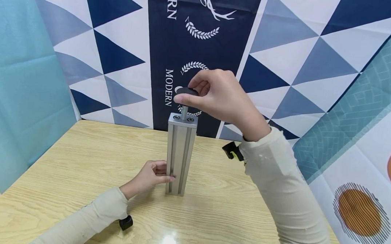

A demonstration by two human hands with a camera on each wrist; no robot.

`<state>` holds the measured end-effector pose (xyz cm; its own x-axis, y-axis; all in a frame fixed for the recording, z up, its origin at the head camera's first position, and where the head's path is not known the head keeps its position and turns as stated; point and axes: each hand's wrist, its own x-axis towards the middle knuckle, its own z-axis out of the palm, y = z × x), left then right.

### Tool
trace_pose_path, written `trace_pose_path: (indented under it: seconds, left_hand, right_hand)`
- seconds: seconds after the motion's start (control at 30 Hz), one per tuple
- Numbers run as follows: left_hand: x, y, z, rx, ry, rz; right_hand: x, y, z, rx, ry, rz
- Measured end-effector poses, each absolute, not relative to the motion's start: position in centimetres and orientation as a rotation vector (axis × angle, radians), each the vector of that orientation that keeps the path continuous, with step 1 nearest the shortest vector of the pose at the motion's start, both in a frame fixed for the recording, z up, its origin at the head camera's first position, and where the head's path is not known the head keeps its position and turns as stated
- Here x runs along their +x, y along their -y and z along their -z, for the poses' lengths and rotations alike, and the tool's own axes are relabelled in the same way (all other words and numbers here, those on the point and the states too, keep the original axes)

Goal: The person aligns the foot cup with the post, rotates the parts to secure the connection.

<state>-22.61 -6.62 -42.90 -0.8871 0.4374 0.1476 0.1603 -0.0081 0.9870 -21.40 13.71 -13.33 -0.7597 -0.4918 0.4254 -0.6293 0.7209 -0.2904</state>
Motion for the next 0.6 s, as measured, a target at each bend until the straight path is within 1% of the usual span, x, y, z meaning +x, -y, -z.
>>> trace_pose_path:
  seconds: [0.1, 0.23, 0.4, 0.6]
  left_hand:
    - [-22.7, 6.5, 43.0, 0.619, -2.050, -1.996]
    - [-22.8, 6.5, 43.0, 0.614, -2.060, -1.994]
    - [-22.7, 6.5, 42.9, 0.598, -2.061, -1.991]
    - [-22.5, 6.5, 42.8, 0.603, -2.065, -1.991]
  right_hand:
    - [-21.2, -13.2, 14.0, 0.726, 2.597, -0.645]
    - [-20.8, -12.7, 14.6, 0.629, 2.570, -0.641]
    - [-20.5, -12.4, 14.7, 0.587, 2.568, -0.610]
    - [-20.2, -12.8, 14.3, 0.609, 2.657, -0.577]
